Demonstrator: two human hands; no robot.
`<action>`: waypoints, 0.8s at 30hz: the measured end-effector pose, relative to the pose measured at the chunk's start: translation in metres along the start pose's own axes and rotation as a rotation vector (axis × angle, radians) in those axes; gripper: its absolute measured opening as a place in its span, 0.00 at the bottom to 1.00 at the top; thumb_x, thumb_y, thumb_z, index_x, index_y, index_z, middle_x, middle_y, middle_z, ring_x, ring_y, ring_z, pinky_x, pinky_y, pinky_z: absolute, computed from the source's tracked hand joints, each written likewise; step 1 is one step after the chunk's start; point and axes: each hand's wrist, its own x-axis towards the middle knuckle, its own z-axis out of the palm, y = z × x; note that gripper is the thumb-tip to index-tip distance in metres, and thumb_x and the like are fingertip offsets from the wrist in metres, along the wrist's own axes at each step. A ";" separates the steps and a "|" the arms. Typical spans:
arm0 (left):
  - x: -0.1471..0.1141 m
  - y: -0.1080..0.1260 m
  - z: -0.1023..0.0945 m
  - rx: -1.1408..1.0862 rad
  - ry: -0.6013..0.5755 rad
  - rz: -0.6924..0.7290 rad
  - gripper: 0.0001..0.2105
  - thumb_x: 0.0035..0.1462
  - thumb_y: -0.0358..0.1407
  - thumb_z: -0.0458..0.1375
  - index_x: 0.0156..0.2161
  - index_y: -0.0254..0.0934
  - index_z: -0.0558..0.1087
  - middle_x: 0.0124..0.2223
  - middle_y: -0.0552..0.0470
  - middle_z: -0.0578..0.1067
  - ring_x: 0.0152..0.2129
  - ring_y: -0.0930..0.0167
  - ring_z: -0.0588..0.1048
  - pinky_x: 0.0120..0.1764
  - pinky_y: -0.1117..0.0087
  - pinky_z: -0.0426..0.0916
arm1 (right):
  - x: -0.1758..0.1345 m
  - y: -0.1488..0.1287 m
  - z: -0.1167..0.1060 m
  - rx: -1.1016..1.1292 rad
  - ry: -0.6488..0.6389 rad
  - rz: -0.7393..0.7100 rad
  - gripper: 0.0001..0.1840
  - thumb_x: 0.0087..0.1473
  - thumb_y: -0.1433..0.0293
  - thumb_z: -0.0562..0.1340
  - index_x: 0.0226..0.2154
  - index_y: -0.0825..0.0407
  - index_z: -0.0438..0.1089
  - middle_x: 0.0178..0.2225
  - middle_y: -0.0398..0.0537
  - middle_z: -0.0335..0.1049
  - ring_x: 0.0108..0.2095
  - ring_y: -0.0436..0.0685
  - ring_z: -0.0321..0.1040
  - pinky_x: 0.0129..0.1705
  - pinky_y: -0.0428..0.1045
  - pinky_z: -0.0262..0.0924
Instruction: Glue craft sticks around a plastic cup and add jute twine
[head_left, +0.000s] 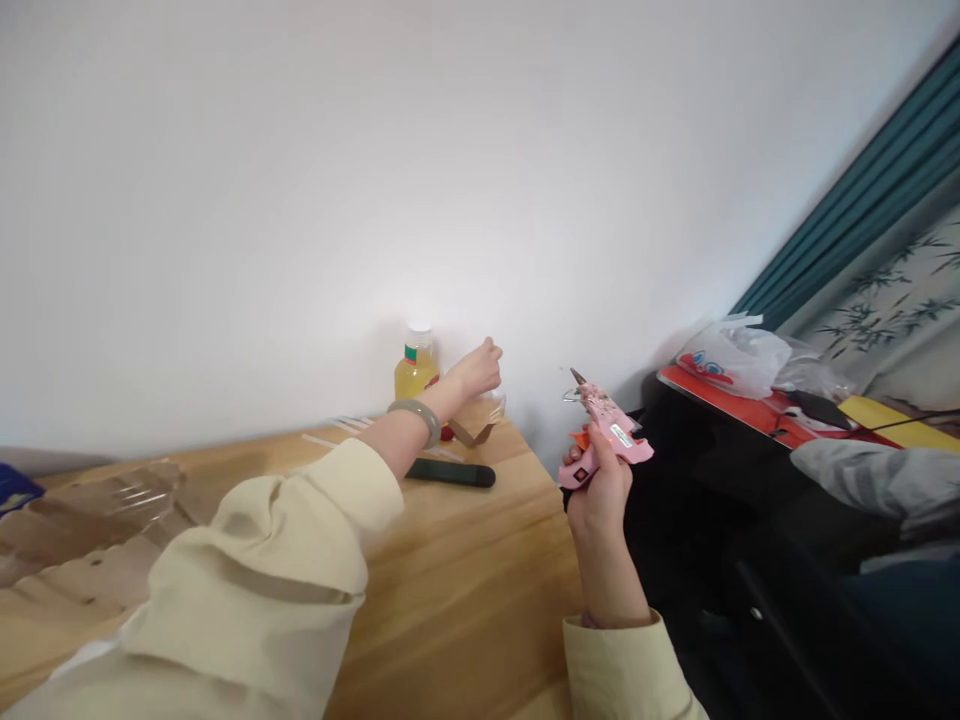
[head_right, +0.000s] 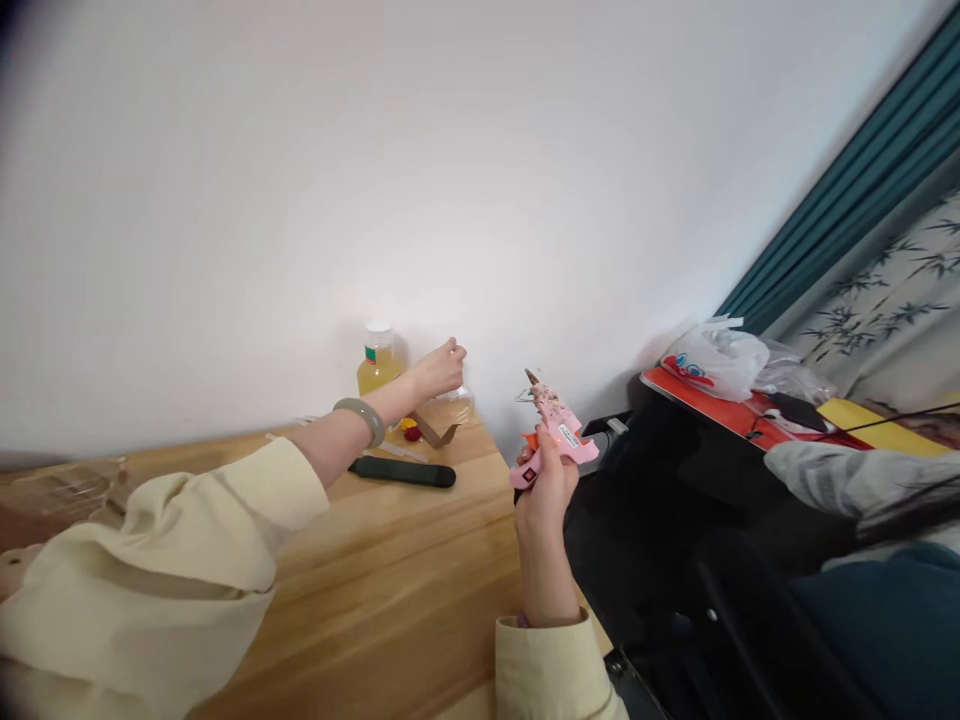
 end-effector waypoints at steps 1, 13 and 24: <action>0.000 -0.003 0.001 -0.012 0.000 -0.042 0.14 0.48 0.17 0.54 0.28 0.37 0.76 0.36 0.42 0.77 0.51 0.59 0.62 0.52 0.55 0.55 | 0.000 -0.001 0.000 0.007 0.005 0.000 0.15 0.34 0.67 0.68 0.27 0.55 0.67 0.19 0.35 0.63 0.17 0.43 0.57 0.16 0.40 0.52; -0.028 0.013 0.058 -0.297 -0.170 -0.384 0.14 0.59 0.38 0.52 0.49 0.36 0.66 0.49 0.46 0.69 0.41 0.67 0.71 0.42 0.60 0.69 | 0.005 0.008 -0.004 -0.061 0.098 -0.037 0.15 0.34 0.64 0.67 0.25 0.54 0.66 0.21 0.37 0.64 0.19 0.45 0.59 0.20 0.42 0.55; -0.034 0.011 0.082 -0.272 -0.126 -0.473 0.15 0.59 0.38 0.53 0.49 0.35 0.66 0.49 0.45 0.69 0.42 0.66 0.71 0.43 0.59 0.69 | 0.025 0.045 0.015 -0.202 0.066 -0.065 0.17 0.37 0.58 0.66 0.26 0.53 0.65 0.17 0.33 0.57 0.15 0.44 0.49 0.14 0.43 0.43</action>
